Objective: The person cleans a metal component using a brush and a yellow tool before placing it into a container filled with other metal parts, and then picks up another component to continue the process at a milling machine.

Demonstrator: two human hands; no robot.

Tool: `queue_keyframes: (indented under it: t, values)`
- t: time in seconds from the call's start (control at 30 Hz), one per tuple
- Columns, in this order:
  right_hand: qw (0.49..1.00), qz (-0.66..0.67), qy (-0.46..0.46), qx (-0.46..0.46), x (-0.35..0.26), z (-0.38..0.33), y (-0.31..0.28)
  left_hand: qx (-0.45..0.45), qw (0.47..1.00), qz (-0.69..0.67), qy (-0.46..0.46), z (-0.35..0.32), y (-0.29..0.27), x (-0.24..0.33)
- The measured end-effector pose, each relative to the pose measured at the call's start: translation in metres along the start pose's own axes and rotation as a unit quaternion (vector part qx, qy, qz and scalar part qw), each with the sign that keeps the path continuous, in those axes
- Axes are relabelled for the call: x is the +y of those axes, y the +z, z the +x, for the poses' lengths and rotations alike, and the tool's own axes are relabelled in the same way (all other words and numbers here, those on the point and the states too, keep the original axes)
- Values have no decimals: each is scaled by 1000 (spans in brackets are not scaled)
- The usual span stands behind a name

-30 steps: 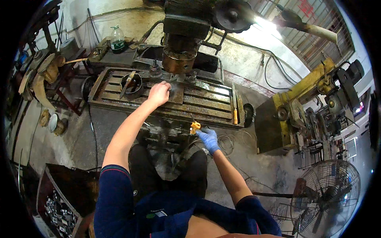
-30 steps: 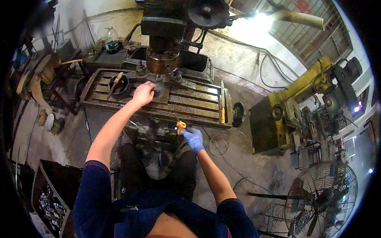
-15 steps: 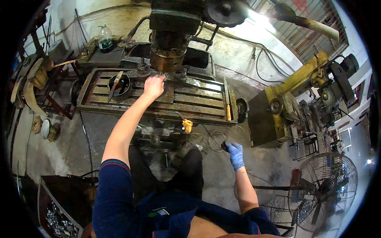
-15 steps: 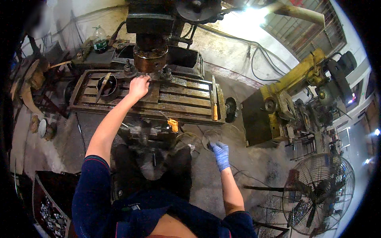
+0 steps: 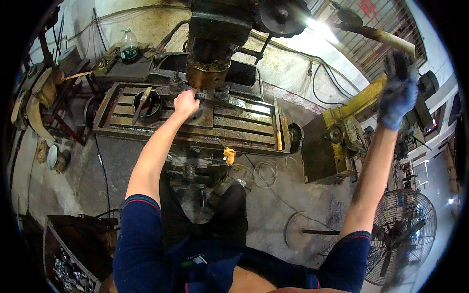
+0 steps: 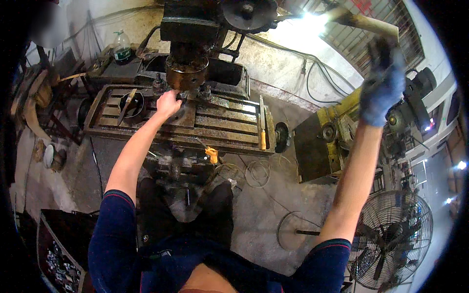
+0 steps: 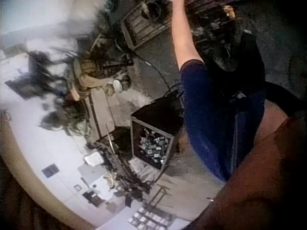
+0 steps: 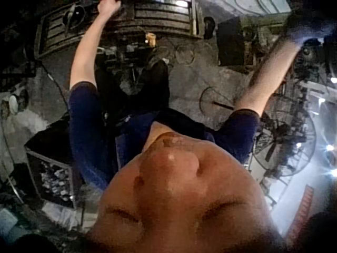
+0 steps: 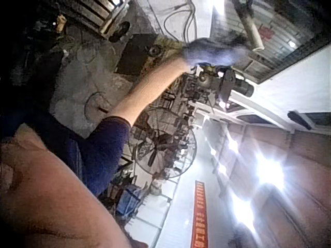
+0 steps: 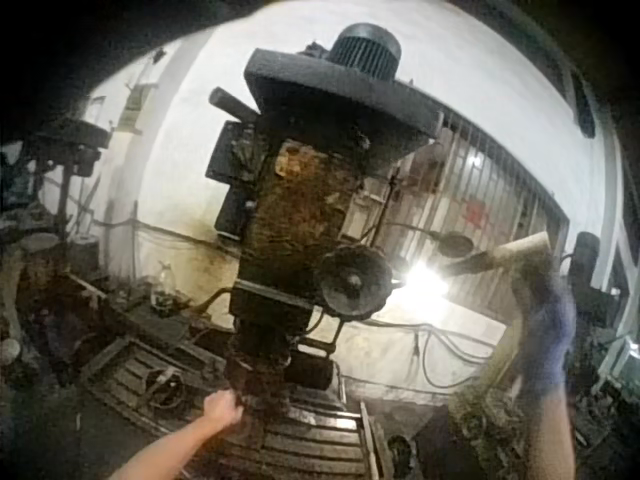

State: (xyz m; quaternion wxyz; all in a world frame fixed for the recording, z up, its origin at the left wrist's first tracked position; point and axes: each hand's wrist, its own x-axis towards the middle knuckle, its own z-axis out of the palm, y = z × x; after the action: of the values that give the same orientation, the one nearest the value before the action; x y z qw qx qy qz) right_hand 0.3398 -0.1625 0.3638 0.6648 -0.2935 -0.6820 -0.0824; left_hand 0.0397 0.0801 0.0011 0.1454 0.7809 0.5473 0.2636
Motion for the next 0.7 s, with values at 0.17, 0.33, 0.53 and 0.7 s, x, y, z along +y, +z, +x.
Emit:
queue_keyframes:
  t: [0.17, 0.33, 0.53, 0.7]
  values:
    - [965, -233, -117, 36, -27, 29, 18, -11, 1000, -20, -10, 11, 12, 11]
    - [995, 91, 27, 16, -27, -35, 22, 3, 1000, -4, -23, 15, 18, -7]
    - [990, 99, 55, 83, -31, -82, 45, -1, 1000, -8, -28, 10, 7, 4]
    - [989, 76, 28, 126, -23, -123, 55, 19, 999, -3, -37, 11, 12, 4]
